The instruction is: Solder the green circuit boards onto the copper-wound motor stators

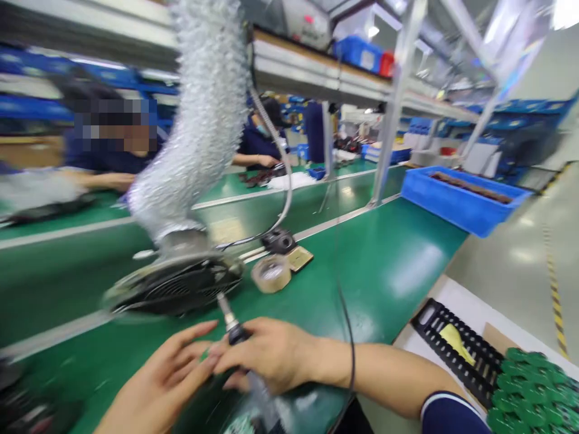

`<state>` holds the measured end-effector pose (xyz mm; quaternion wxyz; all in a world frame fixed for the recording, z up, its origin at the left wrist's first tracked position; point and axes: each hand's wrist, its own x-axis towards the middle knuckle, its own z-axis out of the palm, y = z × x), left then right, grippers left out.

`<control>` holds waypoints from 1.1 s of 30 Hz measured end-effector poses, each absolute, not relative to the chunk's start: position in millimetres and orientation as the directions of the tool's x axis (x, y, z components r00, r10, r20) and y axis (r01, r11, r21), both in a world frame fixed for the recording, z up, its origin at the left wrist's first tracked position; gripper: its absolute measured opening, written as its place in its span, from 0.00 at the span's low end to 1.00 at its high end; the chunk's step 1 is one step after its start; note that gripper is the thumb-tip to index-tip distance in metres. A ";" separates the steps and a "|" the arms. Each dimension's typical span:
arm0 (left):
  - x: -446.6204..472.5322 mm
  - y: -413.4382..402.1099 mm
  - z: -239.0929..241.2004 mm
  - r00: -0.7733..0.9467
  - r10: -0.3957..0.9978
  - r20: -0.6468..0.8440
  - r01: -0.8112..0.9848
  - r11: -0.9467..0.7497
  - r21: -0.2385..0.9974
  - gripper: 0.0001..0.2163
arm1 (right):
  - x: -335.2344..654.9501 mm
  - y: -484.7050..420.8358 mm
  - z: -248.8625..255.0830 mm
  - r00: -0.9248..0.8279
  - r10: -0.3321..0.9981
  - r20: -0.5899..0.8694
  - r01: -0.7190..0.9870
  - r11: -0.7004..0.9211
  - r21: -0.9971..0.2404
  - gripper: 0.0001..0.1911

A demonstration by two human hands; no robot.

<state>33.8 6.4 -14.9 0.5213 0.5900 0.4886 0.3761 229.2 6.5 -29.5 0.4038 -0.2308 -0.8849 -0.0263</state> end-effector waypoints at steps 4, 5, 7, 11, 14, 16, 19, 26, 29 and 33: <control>52.1 -6.4 2.9 0.215 0.971 -0.101 0.074 0.087 0.993 0.24 | 236.0 -4.8 -19.1 -0.455 0.516 0.726 0.370 0.851 -0.373 0.13; 51.2 -3.7 1.7 0.250 0.964 -0.091 0.060 0.078 0.995 0.22 | 240.1 -4.5 -17.9 -0.456 0.540 0.708 0.350 0.840 -0.415 0.14; 41.1 4.6 -4.1 0.282 0.959 -0.031 0.111 0.000 0.994 0.17 | 249.9 -2.4 -17.0 -0.441 0.598 0.670 0.350 0.801 -0.485 0.17; 11.2 17.7 -19.5 0.472 0.880 0.050 0.237 -0.182 0.954 0.23 | 266.3 -1.6 -20.2 -0.450 0.701 0.553 0.425 0.713 -0.558 0.22; 7.8 18.4 -31.6 0.669 0.743 0.015 0.228 -0.224 0.948 0.33 | 268.3 -5.2 -25.6 -0.526 0.709 0.469 0.464 0.702 -0.541 0.22; 15.2 15.0 -38.3 0.666 0.746 0.009 0.264 -0.247 0.932 0.33 | 265.6 -7.8 -28.2 -0.546 0.696 0.467 0.474 0.716 -0.513 0.22; 27.3 6.9 -44.7 0.581 0.813 0.027 0.315 -0.255 0.914 0.30 | 261.4 -10.6 -28.0 -0.550 0.689 0.472 0.497 0.724 -0.478 0.22; 29.6 -9.1 -46.5 0.538 0.834 0.124 0.350 -0.355 0.867 0.21 | 262.3 -10.5 -16.1 -0.642 0.659 0.392 0.439 0.735 -0.517 0.21; 26.0 -7.3 -44.6 0.560 0.812 0.166 0.272 -0.369 0.889 0.16 | 263.1 -11.1 -12.3 -0.663 0.646 0.379 0.423 0.741 -0.522 0.22; 23.0 -0.5 -39.0 0.589 0.769 0.248 0.186 -0.428 0.884 0.06 | 261.7 -13.0 -10.8 -0.675 0.631 0.382 0.420 0.755 -0.504 0.23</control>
